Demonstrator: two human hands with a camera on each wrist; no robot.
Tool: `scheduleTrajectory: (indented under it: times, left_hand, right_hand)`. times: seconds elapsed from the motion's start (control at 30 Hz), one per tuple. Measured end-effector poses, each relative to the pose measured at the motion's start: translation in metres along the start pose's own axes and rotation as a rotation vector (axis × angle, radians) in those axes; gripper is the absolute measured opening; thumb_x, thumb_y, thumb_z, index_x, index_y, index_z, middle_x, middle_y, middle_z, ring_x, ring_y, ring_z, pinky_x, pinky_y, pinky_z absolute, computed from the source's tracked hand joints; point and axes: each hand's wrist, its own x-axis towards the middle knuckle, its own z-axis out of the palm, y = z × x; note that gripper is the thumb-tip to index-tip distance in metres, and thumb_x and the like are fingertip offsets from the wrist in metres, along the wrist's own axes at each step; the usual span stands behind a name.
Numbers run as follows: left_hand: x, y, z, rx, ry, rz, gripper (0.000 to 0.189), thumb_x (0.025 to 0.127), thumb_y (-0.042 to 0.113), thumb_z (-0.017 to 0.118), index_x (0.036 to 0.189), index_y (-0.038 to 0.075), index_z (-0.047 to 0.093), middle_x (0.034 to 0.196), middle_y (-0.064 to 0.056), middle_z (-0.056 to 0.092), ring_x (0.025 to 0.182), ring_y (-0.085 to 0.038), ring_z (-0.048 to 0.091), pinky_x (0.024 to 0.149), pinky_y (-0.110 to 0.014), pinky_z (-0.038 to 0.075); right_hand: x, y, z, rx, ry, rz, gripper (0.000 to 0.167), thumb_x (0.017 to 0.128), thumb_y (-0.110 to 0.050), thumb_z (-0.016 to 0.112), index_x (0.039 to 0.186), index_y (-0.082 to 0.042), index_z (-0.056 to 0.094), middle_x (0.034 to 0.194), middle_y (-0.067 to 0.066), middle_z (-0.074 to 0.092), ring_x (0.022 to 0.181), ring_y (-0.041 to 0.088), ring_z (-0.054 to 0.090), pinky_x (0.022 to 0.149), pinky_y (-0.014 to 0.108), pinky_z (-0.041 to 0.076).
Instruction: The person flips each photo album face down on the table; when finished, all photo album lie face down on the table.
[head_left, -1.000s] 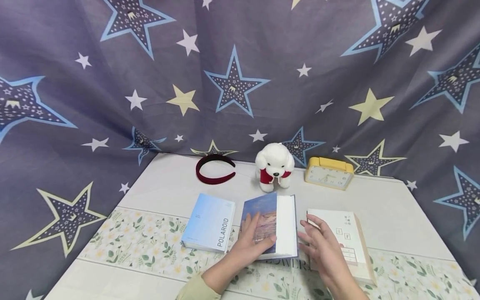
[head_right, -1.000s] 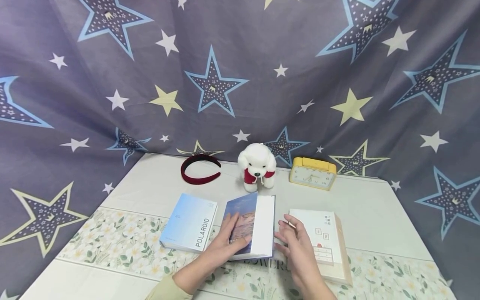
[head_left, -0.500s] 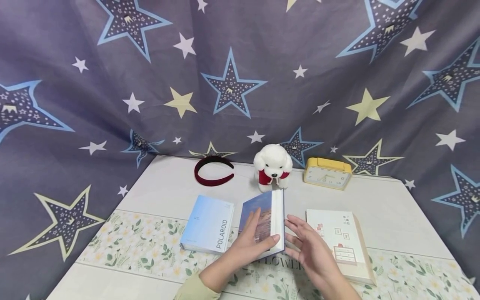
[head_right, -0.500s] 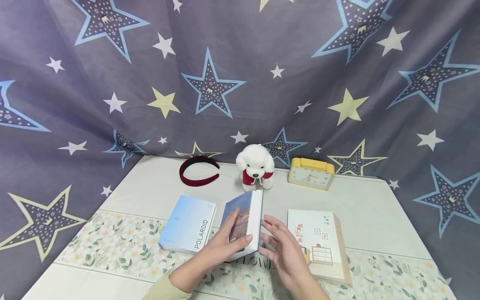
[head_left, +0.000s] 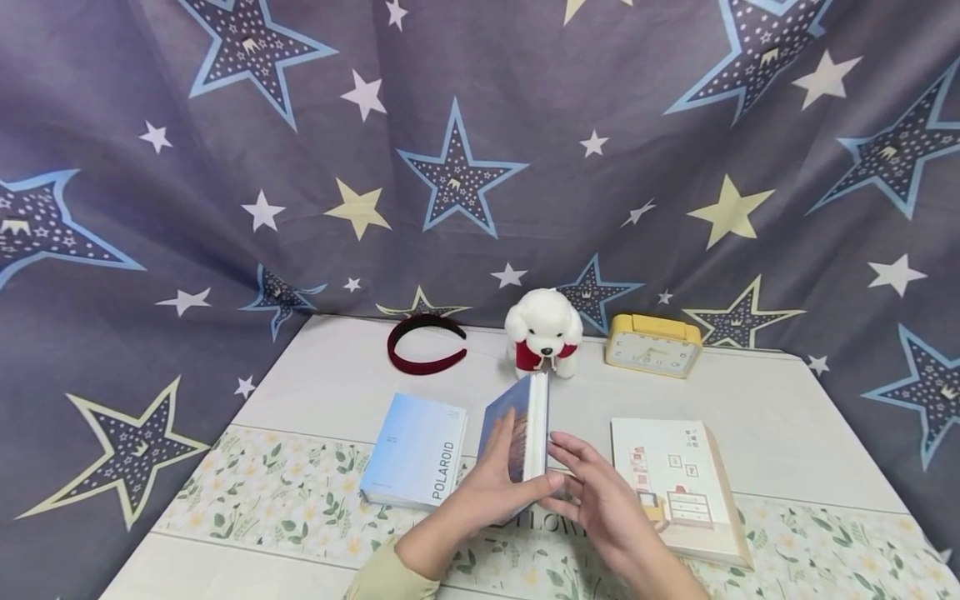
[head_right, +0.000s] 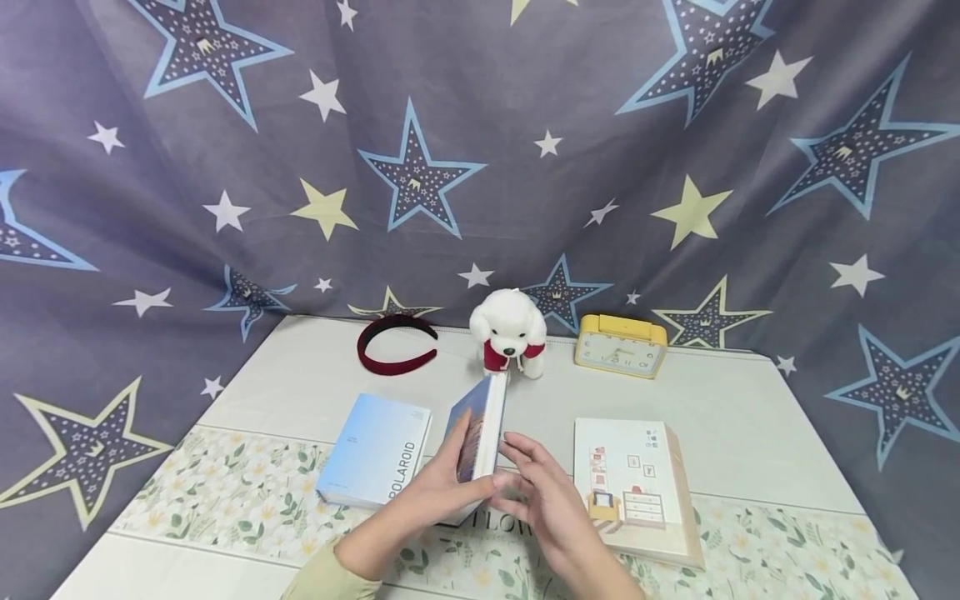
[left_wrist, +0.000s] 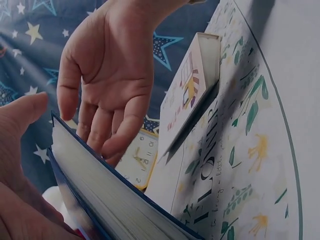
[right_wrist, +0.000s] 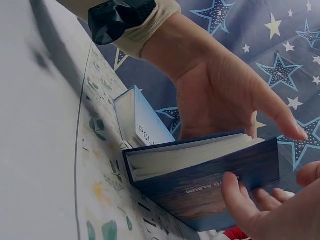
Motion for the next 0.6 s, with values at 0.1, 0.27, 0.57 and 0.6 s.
scheduleTrajectory:
  times: [0.1, 0.27, 0.57, 0.6]
  left_hand:
    - [0.0, 0.0, -0.001, 0.001, -0.009, -0.005, 0.113, 0.081, 0.048, 0.075, 0.158, 0.014, -0.001, 0.16, -0.024, -0.006, 0.146, -0.042, -0.001, 0.11, -0.068, 0.01]
    - [0.001, 0.0, -0.002, -0.01, -0.006, -0.027, 0.113, 0.079, 0.044, 0.075, 0.158, 0.016, 0.0, 0.16, -0.024, -0.007, 0.146, -0.042, 0.0, 0.11, -0.068, 0.014]
    - [0.0, 0.001, -0.007, -0.157, -0.003, 0.003, 0.106, 0.078, 0.021, 0.068, 0.157, 0.012, -0.001, 0.16, -0.017, 0.016, 0.144, -0.039, 0.019, 0.111, -0.062, 0.021]
    - [-0.001, 0.001, -0.007, -0.169, 0.004, -0.001, 0.105, 0.078, 0.019, 0.066, 0.158, 0.012, -0.001, 0.161, -0.017, 0.015, 0.145, -0.038, 0.018, 0.112, -0.061, 0.02]
  right_hand:
    - [0.002, 0.002, 0.002, -0.031, -0.031, 0.008, 0.054, 0.099, -0.012, 0.043, 0.149, 0.001, 0.027, 0.156, 0.019, 0.025, 0.115, 0.023, 0.056, 0.095, 0.045, 0.048]
    - [0.005, 0.006, 0.004, -0.067, -0.057, 0.023, 0.053, 0.101, -0.015, 0.045, 0.15, -0.001, 0.029, 0.155, 0.017, 0.027, 0.113, 0.022, 0.056, 0.096, 0.047, 0.047]
    - [0.017, 0.021, 0.0, -0.158, -0.169, 0.153, 0.068, 0.1, -0.028, 0.053, 0.152, 0.0, 0.019, 0.125, 0.009, 0.059, 0.109, 0.022, 0.061, 0.097, 0.049, 0.048]
    - [0.017, 0.023, 0.0, -0.166, -0.179, 0.169, 0.07, 0.101, -0.031, 0.053, 0.153, 0.0, 0.018, 0.124, 0.008, 0.06, 0.111, 0.023, 0.06, 0.097, 0.05, 0.047]
